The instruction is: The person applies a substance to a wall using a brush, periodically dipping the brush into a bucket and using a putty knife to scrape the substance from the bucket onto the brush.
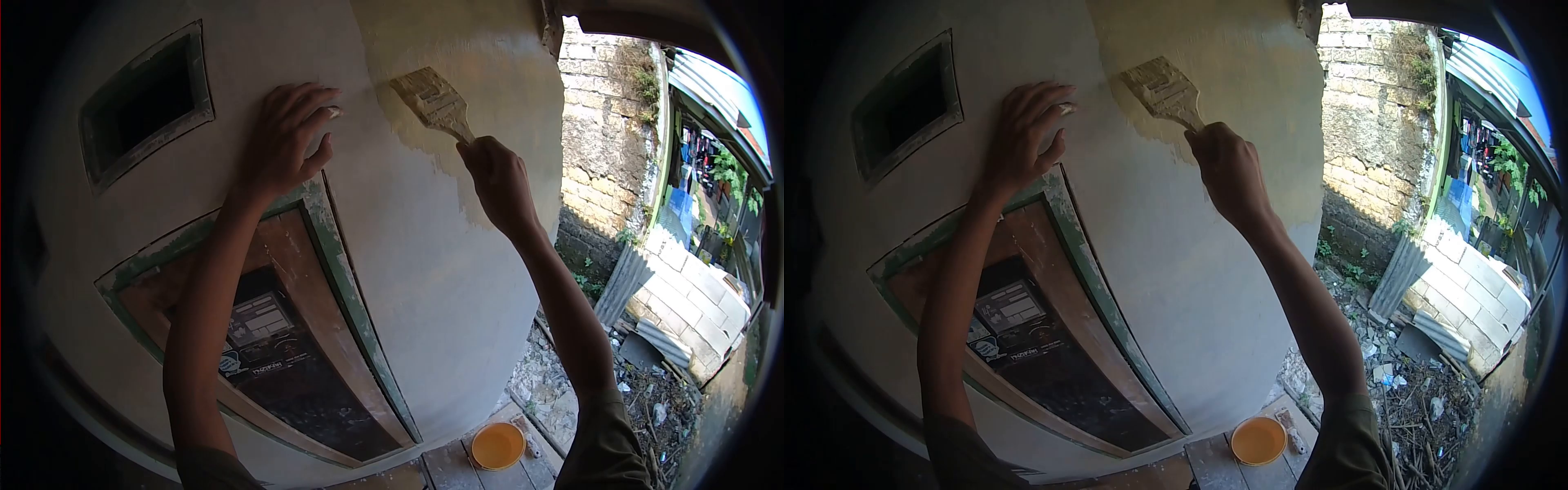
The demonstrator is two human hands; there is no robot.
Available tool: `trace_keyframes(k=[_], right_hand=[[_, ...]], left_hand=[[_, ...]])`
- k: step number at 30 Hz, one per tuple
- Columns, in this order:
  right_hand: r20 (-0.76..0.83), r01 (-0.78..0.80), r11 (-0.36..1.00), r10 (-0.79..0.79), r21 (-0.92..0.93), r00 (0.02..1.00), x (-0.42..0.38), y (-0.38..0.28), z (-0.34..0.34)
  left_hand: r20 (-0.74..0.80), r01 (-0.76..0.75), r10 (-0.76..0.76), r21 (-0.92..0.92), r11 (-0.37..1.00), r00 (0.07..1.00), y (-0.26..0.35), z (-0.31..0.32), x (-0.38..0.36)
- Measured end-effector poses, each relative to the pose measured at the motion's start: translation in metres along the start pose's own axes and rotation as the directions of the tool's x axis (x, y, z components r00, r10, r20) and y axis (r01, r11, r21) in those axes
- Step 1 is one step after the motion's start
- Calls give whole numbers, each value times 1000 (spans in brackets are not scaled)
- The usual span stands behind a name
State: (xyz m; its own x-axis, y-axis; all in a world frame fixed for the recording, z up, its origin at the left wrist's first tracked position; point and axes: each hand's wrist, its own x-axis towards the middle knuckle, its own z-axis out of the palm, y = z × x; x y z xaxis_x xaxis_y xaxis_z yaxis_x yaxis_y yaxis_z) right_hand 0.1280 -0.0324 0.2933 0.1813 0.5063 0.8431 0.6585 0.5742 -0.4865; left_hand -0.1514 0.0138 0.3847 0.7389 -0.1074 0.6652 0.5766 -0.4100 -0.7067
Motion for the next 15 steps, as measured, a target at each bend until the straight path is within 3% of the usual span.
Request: trace_keyframes(k=[3,6,8,13,15], right_hand=[[-101,20,999,-23,-33,995,43,-25,-2],[-105,38,996,-29,82,994,76,-43,7],[28,-148,955,146,255,989,88,-52,13],[99,-167,888,138,427,986,66,-22,36],[277,-342,722,213,601,937,39,-12,31]], left_hand=[[13,12,-12,10,1000,1000,0,-1,0],[12,2,-2,9,1000,1000,1,-3,2],[12,-1,0,5,1000,1000,2,-3,2],[13,-7,7,-8,1000,1000,1,-4,1],[16,-2,2,-6,1000,1000,1,-3,1]])
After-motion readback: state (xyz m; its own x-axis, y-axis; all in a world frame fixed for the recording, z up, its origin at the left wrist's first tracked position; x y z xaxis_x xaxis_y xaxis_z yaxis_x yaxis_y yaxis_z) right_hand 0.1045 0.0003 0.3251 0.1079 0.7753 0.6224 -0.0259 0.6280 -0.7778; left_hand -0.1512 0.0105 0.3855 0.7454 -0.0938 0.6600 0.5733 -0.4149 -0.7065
